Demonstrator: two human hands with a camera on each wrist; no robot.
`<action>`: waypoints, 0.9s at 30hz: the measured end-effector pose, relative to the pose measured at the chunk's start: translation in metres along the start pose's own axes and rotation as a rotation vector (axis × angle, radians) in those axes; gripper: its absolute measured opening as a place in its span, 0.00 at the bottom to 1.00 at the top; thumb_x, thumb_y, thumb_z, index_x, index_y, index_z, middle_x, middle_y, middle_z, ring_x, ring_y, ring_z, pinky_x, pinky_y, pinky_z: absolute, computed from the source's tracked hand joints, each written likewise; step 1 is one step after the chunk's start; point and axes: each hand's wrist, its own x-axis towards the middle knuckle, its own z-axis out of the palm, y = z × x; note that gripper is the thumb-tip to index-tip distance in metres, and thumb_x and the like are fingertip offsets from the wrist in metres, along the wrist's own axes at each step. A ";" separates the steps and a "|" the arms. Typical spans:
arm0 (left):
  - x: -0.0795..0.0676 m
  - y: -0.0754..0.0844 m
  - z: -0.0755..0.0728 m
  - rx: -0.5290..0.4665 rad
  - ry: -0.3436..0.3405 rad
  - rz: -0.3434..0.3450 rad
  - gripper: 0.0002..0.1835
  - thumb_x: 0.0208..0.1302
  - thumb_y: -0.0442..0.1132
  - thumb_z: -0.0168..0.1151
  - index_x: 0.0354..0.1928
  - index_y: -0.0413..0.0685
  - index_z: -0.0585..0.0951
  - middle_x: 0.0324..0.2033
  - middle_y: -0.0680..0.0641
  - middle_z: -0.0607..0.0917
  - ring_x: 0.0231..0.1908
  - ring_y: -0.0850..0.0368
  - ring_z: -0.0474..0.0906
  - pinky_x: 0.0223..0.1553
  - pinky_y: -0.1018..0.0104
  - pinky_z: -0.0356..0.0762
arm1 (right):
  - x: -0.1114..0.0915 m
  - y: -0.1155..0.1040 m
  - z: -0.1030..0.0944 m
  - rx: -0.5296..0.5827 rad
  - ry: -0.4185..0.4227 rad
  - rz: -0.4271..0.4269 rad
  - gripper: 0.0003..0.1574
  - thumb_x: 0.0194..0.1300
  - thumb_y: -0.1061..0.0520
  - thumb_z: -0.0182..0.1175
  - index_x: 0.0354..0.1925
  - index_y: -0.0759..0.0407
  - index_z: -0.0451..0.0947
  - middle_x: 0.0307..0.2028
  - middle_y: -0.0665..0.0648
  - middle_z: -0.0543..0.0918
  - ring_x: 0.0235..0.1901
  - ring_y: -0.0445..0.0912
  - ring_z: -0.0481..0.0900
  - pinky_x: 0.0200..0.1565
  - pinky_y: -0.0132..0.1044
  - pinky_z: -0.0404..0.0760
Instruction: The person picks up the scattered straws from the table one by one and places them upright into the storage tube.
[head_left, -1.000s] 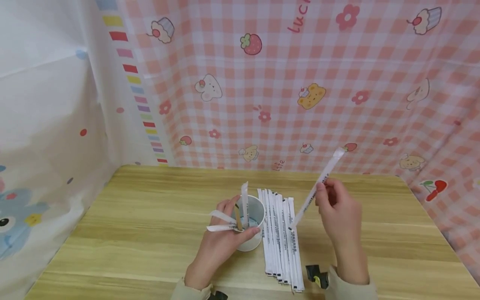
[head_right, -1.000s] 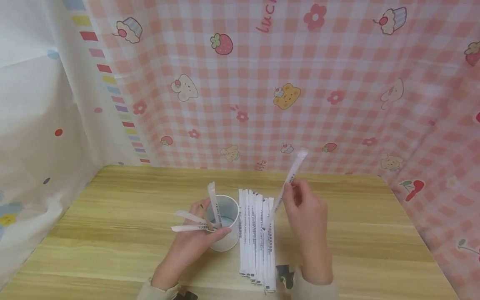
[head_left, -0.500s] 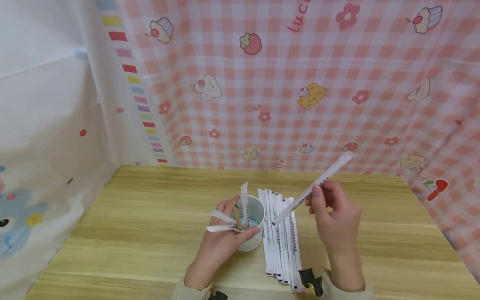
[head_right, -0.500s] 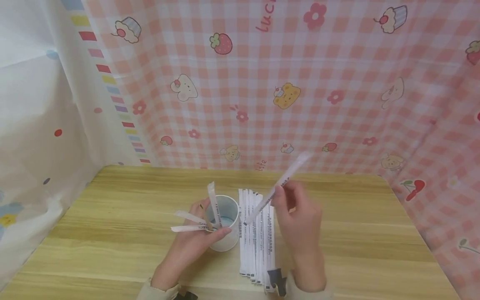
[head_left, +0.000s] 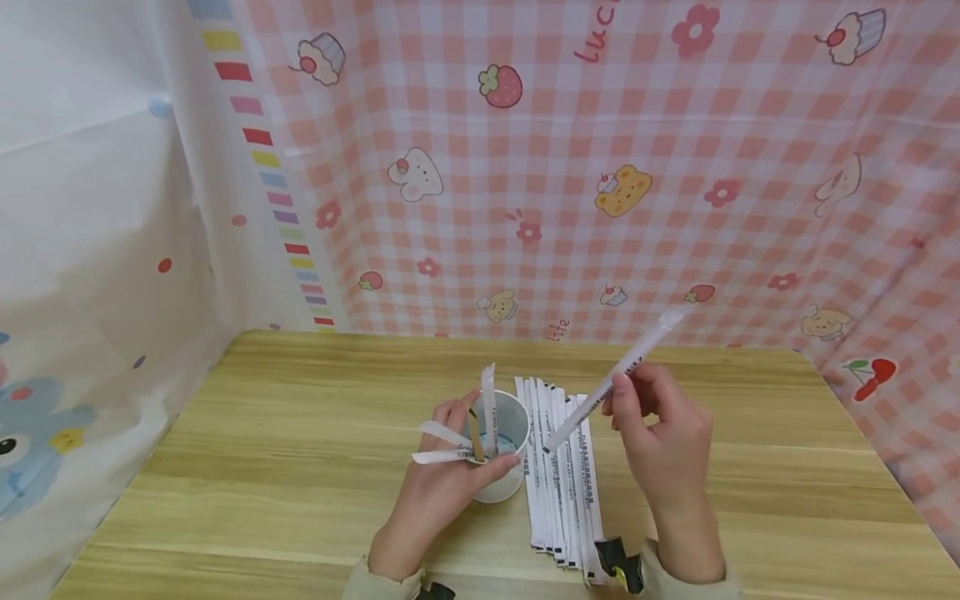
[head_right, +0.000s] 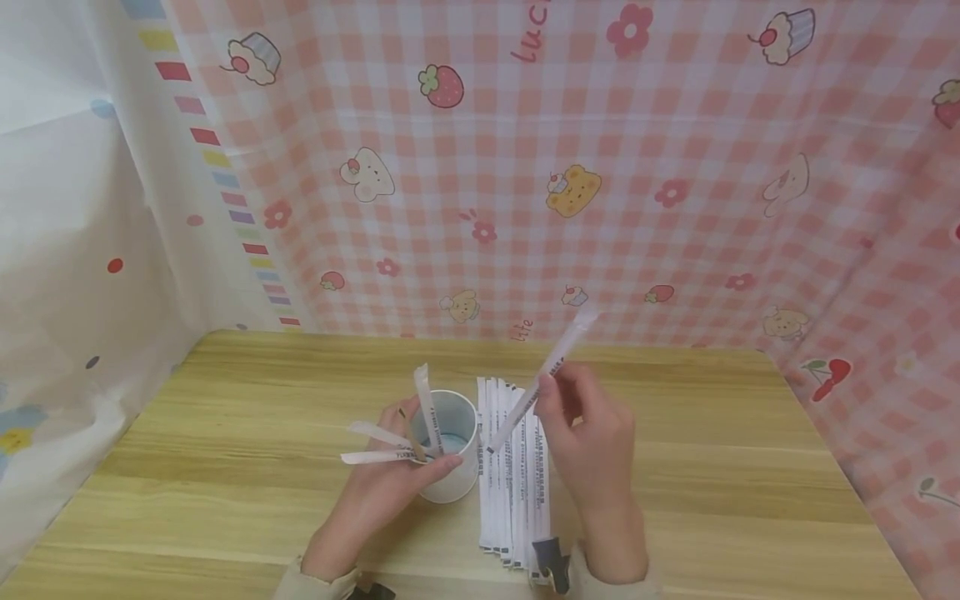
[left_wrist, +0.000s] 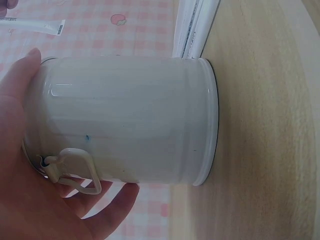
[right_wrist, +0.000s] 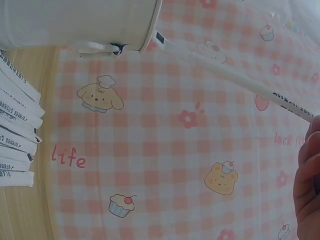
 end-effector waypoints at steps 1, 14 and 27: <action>0.000 0.000 0.000 0.000 -0.002 0.000 0.49 0.41 0.67 0.62 0.64 0.53 0.60 0.54 0.47 0.65 0.50 0.53 0.67 0.48 0.55 0.69 | 0.000 0.000 0.000 0.000 -0.001 0.000 0.06 0.58 0.61 0.56 0.31 0.65 0.75 0.17 0.50 0.78 0.14 0.34 0.70 0.17 0.22 0.69; 0.000 -0.001 0.001 -0.001 0.007 0.010 0.49 0.41 0.68 0.61 0.64 0.53 0.60 0.54 0.47 0.65 0.49 0.55 0.67 0.48 0.56 0.69 | -0.002 0.004 0.001 -0.020 -0.022 0.009 0.05 0.57 0.62 0.57 0.33 0.64 0.76 0.18 0.48 0.77 0.13 0.35 0.69 0.16 0.23 0.69; 0.001 -0.001 0.002 -0.013 0.020 0.017 0.49 0.39 0.68 0.62 0.63 0.51 0.61 0.53 0.47 0.66 0.48 0.55 0.67 0.48 0.56 0.69 | -0.003 0.004 0.005 -0.025 -0.086 0.031 0.04 0.56 0.63 0.57 0.34 0.61 0.76 0.18 0.46 0.77 0.15 0.35 0.70 0.17 0.23 0.69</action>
